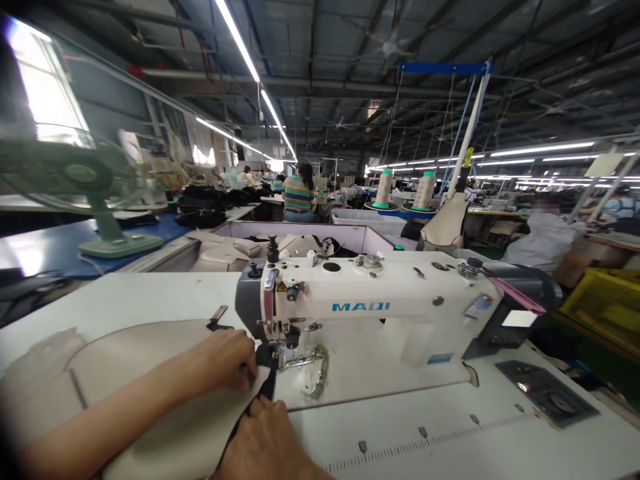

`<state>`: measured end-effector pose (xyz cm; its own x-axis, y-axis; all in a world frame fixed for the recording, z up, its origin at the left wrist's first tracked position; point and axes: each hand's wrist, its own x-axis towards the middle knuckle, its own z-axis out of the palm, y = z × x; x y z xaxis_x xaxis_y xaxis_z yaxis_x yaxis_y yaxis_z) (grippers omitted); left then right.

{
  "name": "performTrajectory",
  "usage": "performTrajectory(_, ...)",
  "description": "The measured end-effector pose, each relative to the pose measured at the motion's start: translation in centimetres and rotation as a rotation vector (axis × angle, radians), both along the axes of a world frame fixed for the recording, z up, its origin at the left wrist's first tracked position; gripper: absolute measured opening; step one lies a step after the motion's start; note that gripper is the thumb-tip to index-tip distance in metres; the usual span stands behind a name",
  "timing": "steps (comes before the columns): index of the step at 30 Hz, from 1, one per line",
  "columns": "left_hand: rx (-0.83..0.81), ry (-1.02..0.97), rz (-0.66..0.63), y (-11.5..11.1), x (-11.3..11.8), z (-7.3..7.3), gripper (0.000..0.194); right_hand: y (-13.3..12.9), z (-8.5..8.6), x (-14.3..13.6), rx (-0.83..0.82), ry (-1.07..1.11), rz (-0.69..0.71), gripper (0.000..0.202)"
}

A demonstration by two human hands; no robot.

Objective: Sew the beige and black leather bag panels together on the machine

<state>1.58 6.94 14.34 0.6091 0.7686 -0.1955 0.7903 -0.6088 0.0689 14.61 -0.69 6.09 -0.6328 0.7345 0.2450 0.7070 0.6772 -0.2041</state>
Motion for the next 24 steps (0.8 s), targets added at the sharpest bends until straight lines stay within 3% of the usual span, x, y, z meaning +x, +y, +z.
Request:
performTrajectory(3,0.055,-0.024,-0.016,-1.1,-0.9,-0.1,0.010,0.1,-0.6,0.0,0.010,-0.038,-0.018,0.040)
performTrajectory(6,0.040,-0.041,-0.028,-2.7,-3.1,1.1,0.022,0.2,-1.5,0.0,0.048,-0.035,-0.023,0.050)
performTrajectory(10,-0.267,-0.031,-0.019,-5.3,-6.5,4.0,0.048,0.1,-2.3,0.2,0.097,0.048,0.010,0.063)
performTrajectory(13,-0.422,-0.049,-0.043,-8.0,-7.7,5.1,0.066,-0.1,-2.1,0.3,0.088,0.072,0.027,0.063)
performTrajectory(15,-0.329,-0.029,0.055,-9.6,-7.9,4.9,0.066,-0.4,-1.6,0.4,0.052,0.059,0.030,0.057)
performTrajectory(17,-0.232,-0.005,0.178,-10.4,-8.0,4.2,0.052,-0.5,-1.1,0.5,0.033,0.051,0.042,0.055)
performTrajectory(18,-0.240,-0.020,0.179,-10.4,-8.2,3.8,0.048,-0.6,-0.9,0.6,0.031,0.050,0.046,0.057)
performTrajectory(21,-0.345,-0.148,0.089,-8.9,-9.4,2.5,0.045,-0.6,-0.9,0.8,0.041,0.056,0.058,0.061)
performTrajectory(24,-0.206,-0.091,0.103,-6.5,-10.4,0.8,0.041,-0.5,-1.1,1.1,0.034,0.052,0.077,0.062)
